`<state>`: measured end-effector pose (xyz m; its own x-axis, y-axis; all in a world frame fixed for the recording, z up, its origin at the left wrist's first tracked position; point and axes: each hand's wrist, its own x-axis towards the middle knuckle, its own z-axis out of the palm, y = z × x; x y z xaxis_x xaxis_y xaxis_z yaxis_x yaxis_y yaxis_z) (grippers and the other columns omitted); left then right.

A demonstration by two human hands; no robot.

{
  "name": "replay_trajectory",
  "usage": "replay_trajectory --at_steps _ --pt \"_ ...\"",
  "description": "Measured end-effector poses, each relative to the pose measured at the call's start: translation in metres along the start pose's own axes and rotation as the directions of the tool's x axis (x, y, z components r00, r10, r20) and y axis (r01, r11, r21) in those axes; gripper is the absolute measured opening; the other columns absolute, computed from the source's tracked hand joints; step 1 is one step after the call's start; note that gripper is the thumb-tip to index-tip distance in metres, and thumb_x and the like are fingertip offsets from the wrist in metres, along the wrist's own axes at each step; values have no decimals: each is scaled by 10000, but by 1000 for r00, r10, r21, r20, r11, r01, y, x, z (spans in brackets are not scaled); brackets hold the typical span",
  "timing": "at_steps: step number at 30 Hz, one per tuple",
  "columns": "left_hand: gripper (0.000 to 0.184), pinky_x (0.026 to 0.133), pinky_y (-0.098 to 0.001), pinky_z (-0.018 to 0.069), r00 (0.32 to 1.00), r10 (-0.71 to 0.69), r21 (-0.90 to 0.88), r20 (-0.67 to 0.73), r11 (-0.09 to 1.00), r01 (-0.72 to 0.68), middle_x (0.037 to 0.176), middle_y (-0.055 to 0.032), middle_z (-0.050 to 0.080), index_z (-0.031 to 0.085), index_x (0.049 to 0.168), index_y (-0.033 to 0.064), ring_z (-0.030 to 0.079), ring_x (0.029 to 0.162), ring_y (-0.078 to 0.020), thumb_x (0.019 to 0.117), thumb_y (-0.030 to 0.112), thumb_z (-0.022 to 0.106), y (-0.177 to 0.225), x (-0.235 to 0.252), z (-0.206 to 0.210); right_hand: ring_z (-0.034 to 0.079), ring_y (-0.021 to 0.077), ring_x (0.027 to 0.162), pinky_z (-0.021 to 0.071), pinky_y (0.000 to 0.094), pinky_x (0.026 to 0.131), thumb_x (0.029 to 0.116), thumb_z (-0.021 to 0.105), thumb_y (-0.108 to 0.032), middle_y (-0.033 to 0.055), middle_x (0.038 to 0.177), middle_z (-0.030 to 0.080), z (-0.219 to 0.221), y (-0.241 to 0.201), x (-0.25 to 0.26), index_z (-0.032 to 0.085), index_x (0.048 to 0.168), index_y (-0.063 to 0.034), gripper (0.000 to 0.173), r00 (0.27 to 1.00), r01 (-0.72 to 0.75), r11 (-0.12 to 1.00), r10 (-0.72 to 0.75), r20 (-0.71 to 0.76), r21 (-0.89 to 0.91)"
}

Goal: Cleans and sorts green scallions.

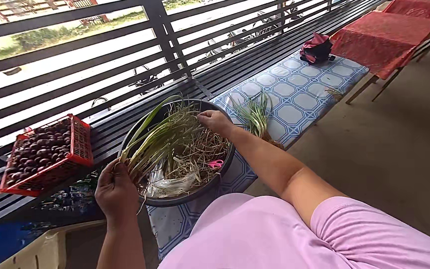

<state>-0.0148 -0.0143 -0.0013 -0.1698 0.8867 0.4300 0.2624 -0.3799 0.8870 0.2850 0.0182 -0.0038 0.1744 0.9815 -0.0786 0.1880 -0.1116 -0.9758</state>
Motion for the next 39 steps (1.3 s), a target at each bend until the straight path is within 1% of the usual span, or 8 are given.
replay_trajectory --at_steps 4,11,19,23,27,31,35,39 --pt "237 785 -172 552 993 -120 -139 3 983 119 952 24 655 611 1203 -14 642 829 28 1088 144 477 -13 -1 25 669 247 998 546 424 855 1099 473 -429 169 1222 669 9 9 -4 556 1406 -57 490 963 -265 930 239 127 256" --pt "212 768 -193 561 987 -162 -181 -21 971 155 931 33 653 603 1171 20 647 812 11 1097 160 463 -15 0 30 679 223 1019 540 407 879 1109 467 -382 145 1226 687 2 17 -8 542 1422 -61 455 955 -297 917 290 68 265" --pt "198 781 -253 570 985 -157 -236 -73 962 136 929 48 645 614 1161 92 649 819 -28 1095 230 489 -24 4 23 681 163 896 543 341 787 1097 518 -282 92 1098 717 -2 20 -5 586 1346 -71 333 951 -304 905 308 35 297" --pt "261 836 -276 572 987 -154 -239 -50 961 138 1001 27 654 603 1241 104 657 877 -45 1101 289 483 -24 1 15 666 134 811 547 294 721 1092 524 -237 80 1037 705 -3 18 -5 606 1302 -58 287 957 -243 906 282 -65 347" --pt "224 803 -248 591 987 -146 -260 -66 958 124 966 25 706 587 1230 45 685 851 -29 1101 179 463 -16 2 15 648 102 737 548 255 683 1082 519 -155 45 932 680 -14 -3 -10 630 1222 -56 204 938 -47 914 178 -296 403" --pt "216 808 -246 599 994 -94 -260 -46 962 79 971 26 718 595 1226 38 697 858 -33 1094 165 481 -17 -1 13 644 71 766 562 239 732 1035 553 -104 24 940 665 -22 -29 -19 642 1180 -21 190 898 256 943 -150 -415 214" --pt "214 747 -258 629 998 -66 -270 3 961 64 955 20 730 591 1230 39 721 817 -50 1099 159 472 -11 -6 17 682 64 904 564 259 854 1006 623 -140 65 1074 723 -12 -57 -31 699 1164 -23 211 891 405 883 -440 -116 -235" --pt "219 764 -245 615 999 7 -212 49 977 4 977 19 738 587 1241 27 715 841 -31 1093 148 480 -7 -9 21 687 203 1100 540 380 987 992 654 -186 108 1166 731 21 -62 -39 774 1117 -77 205 786 599 635 -584 205 -488"
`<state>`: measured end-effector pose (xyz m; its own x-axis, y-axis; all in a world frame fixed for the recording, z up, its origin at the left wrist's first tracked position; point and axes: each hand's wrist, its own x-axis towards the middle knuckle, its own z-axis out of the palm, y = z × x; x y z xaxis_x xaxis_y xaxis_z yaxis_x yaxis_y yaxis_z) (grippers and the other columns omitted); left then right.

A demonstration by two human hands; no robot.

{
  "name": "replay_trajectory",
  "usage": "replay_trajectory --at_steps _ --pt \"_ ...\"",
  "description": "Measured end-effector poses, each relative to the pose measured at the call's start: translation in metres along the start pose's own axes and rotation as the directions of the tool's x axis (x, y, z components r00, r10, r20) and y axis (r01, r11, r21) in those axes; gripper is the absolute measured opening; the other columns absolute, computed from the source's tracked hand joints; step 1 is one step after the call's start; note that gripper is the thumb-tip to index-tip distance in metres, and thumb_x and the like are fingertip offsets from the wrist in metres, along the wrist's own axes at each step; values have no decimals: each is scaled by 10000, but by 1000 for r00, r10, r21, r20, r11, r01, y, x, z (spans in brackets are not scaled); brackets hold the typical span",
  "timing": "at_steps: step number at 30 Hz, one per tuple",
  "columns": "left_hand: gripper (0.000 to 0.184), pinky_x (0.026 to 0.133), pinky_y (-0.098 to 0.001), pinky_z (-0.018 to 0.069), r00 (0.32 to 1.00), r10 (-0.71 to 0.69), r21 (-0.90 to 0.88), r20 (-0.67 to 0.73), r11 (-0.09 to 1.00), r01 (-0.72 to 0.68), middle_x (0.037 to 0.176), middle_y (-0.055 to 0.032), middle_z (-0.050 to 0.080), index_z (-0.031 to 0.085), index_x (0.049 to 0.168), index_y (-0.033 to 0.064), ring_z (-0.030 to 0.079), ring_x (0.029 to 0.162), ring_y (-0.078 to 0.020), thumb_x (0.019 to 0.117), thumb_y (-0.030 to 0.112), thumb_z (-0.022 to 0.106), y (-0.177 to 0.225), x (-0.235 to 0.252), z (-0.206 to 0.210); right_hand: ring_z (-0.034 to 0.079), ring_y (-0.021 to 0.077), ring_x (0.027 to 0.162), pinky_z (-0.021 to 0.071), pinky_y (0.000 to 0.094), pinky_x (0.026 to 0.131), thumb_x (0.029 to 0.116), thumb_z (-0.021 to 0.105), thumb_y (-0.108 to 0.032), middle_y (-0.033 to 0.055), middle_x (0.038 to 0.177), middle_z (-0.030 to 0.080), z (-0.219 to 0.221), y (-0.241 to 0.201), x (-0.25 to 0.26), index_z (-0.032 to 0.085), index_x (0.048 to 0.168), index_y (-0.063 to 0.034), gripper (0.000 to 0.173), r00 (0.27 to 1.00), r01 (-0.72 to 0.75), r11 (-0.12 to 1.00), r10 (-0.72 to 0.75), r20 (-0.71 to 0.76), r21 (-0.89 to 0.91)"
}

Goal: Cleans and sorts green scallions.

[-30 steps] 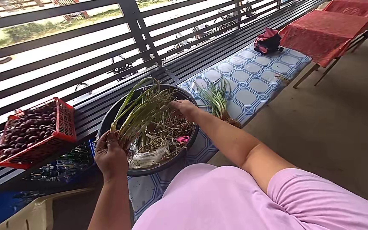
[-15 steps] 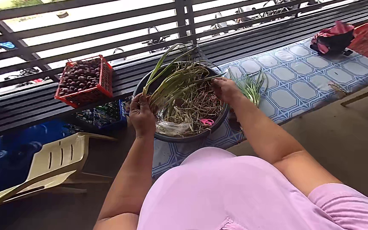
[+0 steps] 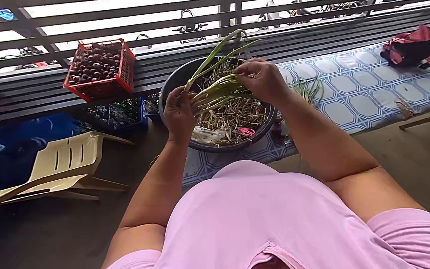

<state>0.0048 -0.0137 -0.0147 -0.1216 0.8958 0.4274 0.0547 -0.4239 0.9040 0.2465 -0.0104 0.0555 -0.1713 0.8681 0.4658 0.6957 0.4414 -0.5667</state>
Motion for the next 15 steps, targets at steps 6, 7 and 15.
replay_trajectory --at_steps 6,7,15 --pt "231 734 -243 608 971 217 132 97 965 -228 1019 -54 720 626 1224 -20 699 842 -41 1078 117 511 2 3 -4 646 353 1185 467 576 1000 1018 601 -191 122 1231 727 22 -3 12 767 1207 -111 264 968 201 956 -160 192 -213" --pt "231 782 -244 601 959 263 159 110 947 -278 1038 -70 722 630 1223 -26 699 882 -46 1075 111 516 1 3 -6 652 353 1171 472 571 997 1009 619 -195 127 1208 733 22 -2 13 772 1195 -111 255 963 219 953 -177 203 -207" --pt "237 938 -362 555 854 488 397 181 758 -518 1075 -180 739 692 1196 -25 715 1012 -227 1053 109 559 -8 8 -10 684 163 954 537 417 921 932 741 -173 62 1013 743 1 -13 19 780 1037 -95 136 921 -69 997 70 384 -15"
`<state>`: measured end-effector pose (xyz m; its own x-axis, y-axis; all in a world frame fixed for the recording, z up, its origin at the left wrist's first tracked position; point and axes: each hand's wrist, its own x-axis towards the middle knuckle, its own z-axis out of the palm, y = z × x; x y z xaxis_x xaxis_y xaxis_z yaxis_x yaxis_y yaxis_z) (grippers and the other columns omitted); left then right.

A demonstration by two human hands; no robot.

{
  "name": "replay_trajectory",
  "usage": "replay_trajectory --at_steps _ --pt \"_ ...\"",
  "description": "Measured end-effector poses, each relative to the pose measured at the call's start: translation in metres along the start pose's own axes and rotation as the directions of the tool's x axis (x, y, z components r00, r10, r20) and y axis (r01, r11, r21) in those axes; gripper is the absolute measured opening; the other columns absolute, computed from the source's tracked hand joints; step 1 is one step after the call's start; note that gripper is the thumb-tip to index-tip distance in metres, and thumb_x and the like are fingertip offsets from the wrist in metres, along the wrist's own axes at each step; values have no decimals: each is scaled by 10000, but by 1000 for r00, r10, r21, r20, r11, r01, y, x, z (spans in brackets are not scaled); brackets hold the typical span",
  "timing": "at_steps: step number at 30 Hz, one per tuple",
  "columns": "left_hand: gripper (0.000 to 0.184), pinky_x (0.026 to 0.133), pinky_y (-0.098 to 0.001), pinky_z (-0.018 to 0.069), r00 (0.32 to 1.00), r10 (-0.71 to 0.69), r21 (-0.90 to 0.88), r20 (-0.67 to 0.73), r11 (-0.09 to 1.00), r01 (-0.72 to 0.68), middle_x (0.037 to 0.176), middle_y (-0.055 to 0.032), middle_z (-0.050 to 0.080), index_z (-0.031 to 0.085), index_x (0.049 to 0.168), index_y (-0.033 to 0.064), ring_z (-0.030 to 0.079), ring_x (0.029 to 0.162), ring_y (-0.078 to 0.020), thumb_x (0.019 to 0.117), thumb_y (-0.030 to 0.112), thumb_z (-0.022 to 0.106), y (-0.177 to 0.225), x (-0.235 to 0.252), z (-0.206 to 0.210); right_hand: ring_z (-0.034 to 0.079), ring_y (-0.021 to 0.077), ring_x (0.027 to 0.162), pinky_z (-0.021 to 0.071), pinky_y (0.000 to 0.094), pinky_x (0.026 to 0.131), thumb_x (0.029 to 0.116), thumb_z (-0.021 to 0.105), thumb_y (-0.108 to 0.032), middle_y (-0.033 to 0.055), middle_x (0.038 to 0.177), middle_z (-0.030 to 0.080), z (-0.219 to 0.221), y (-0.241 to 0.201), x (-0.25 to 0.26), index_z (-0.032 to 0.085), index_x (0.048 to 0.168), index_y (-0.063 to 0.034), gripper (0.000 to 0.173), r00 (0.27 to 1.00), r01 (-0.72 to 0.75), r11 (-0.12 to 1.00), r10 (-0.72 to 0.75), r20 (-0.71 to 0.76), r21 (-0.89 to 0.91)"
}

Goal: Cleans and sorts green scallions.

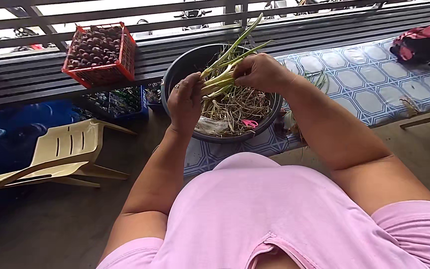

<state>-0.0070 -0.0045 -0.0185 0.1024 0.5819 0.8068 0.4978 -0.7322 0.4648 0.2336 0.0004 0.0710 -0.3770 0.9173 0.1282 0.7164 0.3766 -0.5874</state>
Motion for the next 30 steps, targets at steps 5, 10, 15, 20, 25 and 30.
replay_trajectory --at_steps 5,10,15,20,25,30 --pt "224 933 -390 551 991 131 109 21 985 -132 1067 -184 747 714 1190 12 718 1028 -287 1046 107 570 4 6 3 639 57 779 525 312 756 981 708 -204 -3 878 718 -13 -8 -1 763 1018 -107 118 952 -255 955 220 213 153" --pt "231 928 -437 554 972 206 96 109 971 -217 1066 -210 734 701 1207 17 715 1024 -328 1050 130 574 6 6 7 650 94 823 543 346 795 1001 681 -223 34 935 715 -11 -6 8 748 1057 -63 182 889 -396 890 310 338 226" --pt "271 940 -522 547 967 174 85 184 978 -192 1109 -243 718 688 1210 -22 706 1041 -392 1065 140 526 6 2 10 614 123 802 513 374 762 971 718 -183 60 906 683 -12 0 13 739 1053 -38 168 883 -369 911 283 374 183" --pt "277 942 -556 538 975 107 89 197 988 -127 1123 -259 711 669 1225 -34 698 1056 -418 1056 116 509 10 1 8 622 158 796 507 398 753 990 666 -128 85 872 686 -5 -5 11 734 1016 -6 143 959 -173 980 144 245 100" --pt "286 887 -587 544 968 -72 112 238 993 47 1116 -256 709 658 1259 -17 708 991 -404 1074 152 520 24 6 6 666 300 1036 510 501 940 987 626 -141 163 1036 710 8 -9 9 735 1071 -5 193 990 -2 989 23 139 -150" --pt "313 748 -592 530 905 -275 113 325 961 251 1018 -220 698 647 1275 38 676 828 -356 998 179 687 44 12 7 707 332 970 550 489 865 952 622 -95 186 963 720 32 0 8 715 996 23 157 980 124 926 -170 -100 -356"
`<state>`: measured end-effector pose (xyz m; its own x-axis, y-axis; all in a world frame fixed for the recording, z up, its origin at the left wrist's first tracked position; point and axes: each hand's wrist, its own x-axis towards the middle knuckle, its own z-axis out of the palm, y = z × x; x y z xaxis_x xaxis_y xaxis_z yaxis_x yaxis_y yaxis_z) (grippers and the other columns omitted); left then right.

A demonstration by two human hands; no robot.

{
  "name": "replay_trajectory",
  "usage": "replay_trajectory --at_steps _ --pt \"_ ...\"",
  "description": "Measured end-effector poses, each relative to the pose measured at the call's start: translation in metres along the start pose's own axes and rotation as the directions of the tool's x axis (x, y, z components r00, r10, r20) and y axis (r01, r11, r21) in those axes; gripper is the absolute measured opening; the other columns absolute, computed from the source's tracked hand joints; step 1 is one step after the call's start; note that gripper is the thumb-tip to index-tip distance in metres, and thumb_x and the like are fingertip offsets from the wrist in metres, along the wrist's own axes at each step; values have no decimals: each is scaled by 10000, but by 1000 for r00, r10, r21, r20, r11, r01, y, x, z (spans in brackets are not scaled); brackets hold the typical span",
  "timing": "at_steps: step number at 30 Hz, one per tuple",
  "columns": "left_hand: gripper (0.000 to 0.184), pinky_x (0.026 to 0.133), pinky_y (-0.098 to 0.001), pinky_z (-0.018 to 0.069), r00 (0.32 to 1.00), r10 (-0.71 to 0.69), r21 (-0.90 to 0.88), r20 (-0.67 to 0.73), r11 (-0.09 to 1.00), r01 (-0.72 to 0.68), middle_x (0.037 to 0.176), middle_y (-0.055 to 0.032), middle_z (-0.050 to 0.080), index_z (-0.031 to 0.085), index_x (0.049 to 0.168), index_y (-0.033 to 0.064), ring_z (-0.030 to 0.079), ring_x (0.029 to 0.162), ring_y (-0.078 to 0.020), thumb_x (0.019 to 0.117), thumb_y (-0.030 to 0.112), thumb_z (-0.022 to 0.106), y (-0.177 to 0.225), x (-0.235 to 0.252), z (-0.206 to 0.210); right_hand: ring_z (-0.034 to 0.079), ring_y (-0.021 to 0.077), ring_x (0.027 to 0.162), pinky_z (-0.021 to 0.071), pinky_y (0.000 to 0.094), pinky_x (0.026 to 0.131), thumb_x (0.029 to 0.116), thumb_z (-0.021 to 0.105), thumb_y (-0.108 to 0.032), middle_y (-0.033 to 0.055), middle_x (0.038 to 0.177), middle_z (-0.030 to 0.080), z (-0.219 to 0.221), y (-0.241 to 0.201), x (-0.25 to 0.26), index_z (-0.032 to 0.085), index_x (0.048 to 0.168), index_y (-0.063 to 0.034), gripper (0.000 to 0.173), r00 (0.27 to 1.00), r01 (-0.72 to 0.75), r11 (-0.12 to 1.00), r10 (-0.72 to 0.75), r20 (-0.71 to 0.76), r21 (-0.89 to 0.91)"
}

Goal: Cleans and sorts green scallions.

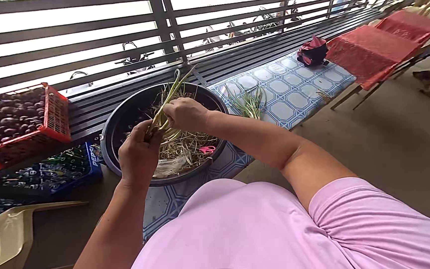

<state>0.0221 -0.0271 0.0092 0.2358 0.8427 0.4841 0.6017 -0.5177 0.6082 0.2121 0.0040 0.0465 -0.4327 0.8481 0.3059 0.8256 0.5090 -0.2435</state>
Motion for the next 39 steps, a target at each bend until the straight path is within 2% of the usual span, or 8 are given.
replay_trajectory --at_steps 6,10,16,21,24,26,31,39 --pt "272 791 -664 518 997 -52 82 52 995 47 1025 -242 707 657 1258 15 692 898 -434 1047 178 602 20 12 13 714 351 1012 566 505 865 1004 549 -92 203 1022 715 12 1 0 658 1097 32 190 963 -261 962 266 -49 84" --pt "293 889 -618 533 996 -70 48 55 997 68 1078 -212 727 674 1264 20 712 988 -383 1043 197 600 15 31 6 696 375 1043 541 550 925 1033 535 -147 226 1071 700 2 11 13 656 1116 46 242 951 -303 935 309 -2 184" --pt "277 845 -422 584 989 -120 -198 81 971 134 1062 -114 727 658 1283 71 711 898 -186 1035 184 608 -2 28 1 653 145 806 540 390 801 1051 584 -191 73 904 706 -32 31 8 727 1085 -26 221 937 -338 834 255 238 437" --pt "307 827 -541 583 997 -54 -47 49 997 56 1067 -131 731 649 1325 130 720 901 -260 1042 245 615 -10 21 1 692 288 1042 530 548 944 1019 578 -185 143 1062 741 -21 15 13 757 1107 -41 246 946 -256 930 186 264 262" --pt "343 834 -506 574 999 44 32 20 998 -45 1059 -177 734 662 1299 43 721 906 -261 1013 228 621 -20 20 8 688 310 1062 552 568 912 996 631 -188 136 1066 733 -5 7 14 741 1073 -47 195 959 -235 965 210 190 117" --pt "384 861 -476 574 997 64 18 41 998 -65 1079 -211 728 642 1304 -19 722 929 -258 987 196 661 -18 18 9 654 338 1150 531 566 957 993 627 -153 165 1170 698 2 7 15 692 1181 -22 238 956 -227 970 206 207 82" --pt "444 825 -484 558 996 15 62 88 998 -21 1050 -198 727 638 1324 0 706 887 -245 934 190 732 -11 19 13 648 383 1184 515 576 980 980 628 -118 210 1223 681 14 10 12 602 1311 -10 350 947 -295 943 267 180 153" --pt "355 898 -643 504 991 -22 214 134 977 -7 1119 -242 723 679 1290 19 704 1022 -401 975 183 674 -4 17 15 641 379 1235 521 589 993 1053 500 -114 217 1306 662 10 27 4 555 1379 -19 344 816 -576 755 552 171 313"
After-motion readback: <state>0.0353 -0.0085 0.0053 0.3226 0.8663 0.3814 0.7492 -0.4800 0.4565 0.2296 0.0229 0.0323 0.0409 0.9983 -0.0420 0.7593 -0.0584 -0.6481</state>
